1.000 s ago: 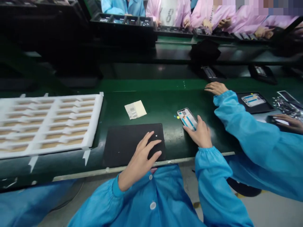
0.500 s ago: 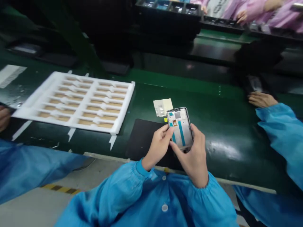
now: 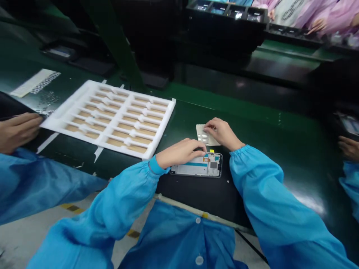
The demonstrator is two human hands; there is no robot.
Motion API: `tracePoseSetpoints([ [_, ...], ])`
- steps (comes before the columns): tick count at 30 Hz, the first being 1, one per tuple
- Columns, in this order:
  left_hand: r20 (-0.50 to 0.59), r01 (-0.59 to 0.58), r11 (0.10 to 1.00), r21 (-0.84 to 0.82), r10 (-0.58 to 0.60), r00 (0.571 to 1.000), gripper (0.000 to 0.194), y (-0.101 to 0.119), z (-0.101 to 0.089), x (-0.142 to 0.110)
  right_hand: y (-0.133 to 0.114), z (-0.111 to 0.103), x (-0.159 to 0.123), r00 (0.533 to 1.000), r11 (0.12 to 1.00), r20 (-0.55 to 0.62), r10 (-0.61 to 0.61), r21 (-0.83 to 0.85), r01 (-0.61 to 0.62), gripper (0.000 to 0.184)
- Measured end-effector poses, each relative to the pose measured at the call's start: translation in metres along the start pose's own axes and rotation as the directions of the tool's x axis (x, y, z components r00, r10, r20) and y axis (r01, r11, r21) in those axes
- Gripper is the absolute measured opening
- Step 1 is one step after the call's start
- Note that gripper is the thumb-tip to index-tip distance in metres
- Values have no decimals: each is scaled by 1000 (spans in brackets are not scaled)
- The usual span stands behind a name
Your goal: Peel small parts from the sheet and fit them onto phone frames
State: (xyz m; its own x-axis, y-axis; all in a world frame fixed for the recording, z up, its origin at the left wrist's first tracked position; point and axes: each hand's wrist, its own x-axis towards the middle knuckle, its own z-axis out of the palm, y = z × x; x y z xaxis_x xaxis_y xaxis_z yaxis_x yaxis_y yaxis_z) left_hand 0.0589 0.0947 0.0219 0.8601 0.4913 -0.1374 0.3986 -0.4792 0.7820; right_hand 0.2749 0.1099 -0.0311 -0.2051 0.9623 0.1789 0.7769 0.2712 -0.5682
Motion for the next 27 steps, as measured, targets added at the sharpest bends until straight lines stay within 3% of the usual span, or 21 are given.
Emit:
tracePoseSetpoints([
  [5, 82, 26, 999, 38, -29, 996, 19, -19, 3, 20, 10, 2, 10, 992, 999, 123, -13, -32, 17, 11],
  [10, 132, 77, 994, 74, -86, 987, 20, -24, 3, 23, 13, 6, 11, 990, 1000, 137, 8, -15, -6, 9],
  [16, 98, 63, 995, 78, -71, 993, 21, -24, 5, 24, 14, 16, 5, 997, 991, -18, 74, 117, -71, 10],
  [20, 57, 26, 997, 67, -30, 998, 20, -25, 6, 22, 15, 13, 4, 965, 951, -176, 193, 277, -139, 12],
  [24, -47, 13, 994, 112, -8, 999, 21, -10, 5, 6, -9, -9, -17, 904, 848, -286, 317, 513, -135, 15],
  [27, -168, 35, 970, 243, 6, 986, 22, 10, 8, -15, -48, -33, -55, 886, 742, -256, 387, 656, -135, 24],
])
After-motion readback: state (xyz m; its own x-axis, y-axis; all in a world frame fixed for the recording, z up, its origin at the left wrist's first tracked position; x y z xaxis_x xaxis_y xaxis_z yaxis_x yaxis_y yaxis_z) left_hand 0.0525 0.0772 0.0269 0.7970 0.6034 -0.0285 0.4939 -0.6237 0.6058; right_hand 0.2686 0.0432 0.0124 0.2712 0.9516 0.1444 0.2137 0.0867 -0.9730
